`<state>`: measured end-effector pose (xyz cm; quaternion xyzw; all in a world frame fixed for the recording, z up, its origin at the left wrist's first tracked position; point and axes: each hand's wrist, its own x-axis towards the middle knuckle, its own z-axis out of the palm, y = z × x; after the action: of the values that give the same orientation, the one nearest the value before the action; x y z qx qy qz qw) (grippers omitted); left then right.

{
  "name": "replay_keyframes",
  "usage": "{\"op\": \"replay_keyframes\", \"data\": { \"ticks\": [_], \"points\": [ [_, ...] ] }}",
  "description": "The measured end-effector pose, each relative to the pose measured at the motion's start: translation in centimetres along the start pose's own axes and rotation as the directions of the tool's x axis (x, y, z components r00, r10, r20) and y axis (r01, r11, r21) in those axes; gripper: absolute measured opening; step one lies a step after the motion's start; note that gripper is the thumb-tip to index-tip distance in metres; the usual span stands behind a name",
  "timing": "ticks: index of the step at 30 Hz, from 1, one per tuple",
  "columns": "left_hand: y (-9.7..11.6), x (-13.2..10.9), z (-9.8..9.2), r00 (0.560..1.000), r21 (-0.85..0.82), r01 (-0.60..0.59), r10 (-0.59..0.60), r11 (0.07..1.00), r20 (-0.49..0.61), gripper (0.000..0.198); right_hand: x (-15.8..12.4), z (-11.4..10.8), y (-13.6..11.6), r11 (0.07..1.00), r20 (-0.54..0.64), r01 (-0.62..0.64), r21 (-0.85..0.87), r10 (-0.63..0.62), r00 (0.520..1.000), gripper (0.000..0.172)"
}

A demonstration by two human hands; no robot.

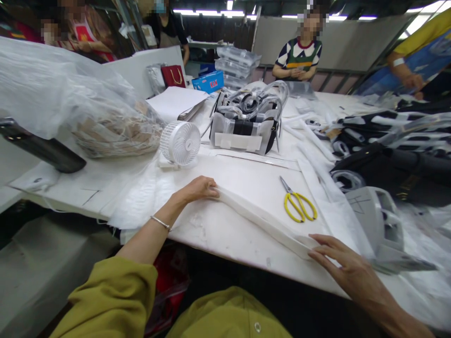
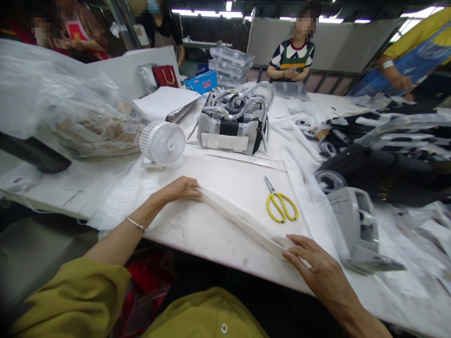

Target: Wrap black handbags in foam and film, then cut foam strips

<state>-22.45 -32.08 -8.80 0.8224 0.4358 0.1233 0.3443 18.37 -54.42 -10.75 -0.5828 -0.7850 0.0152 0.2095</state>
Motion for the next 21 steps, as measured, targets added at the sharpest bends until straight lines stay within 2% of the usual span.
{"op": "replay_keyframes", "data": {
  "ticks": [10,21],
  "points": [
    [-0.82,-0.2,0.48,0.995,-0.142,0.088,-0.094,0.986,-0.033,0.023,-0.17,-0.22,0.53,0.998,-0.112,-0.009,0.058,0.015,0.994,0.037],
    [-0.59,0.18,0.41,0.991,-0.11,0.118,-0.123,0.987,-0.044,0.03,-0.36,-0.59,0.16,0.972,-0.112,-0.121,0.203,0.146,0.983,0.027]
  ]
}}
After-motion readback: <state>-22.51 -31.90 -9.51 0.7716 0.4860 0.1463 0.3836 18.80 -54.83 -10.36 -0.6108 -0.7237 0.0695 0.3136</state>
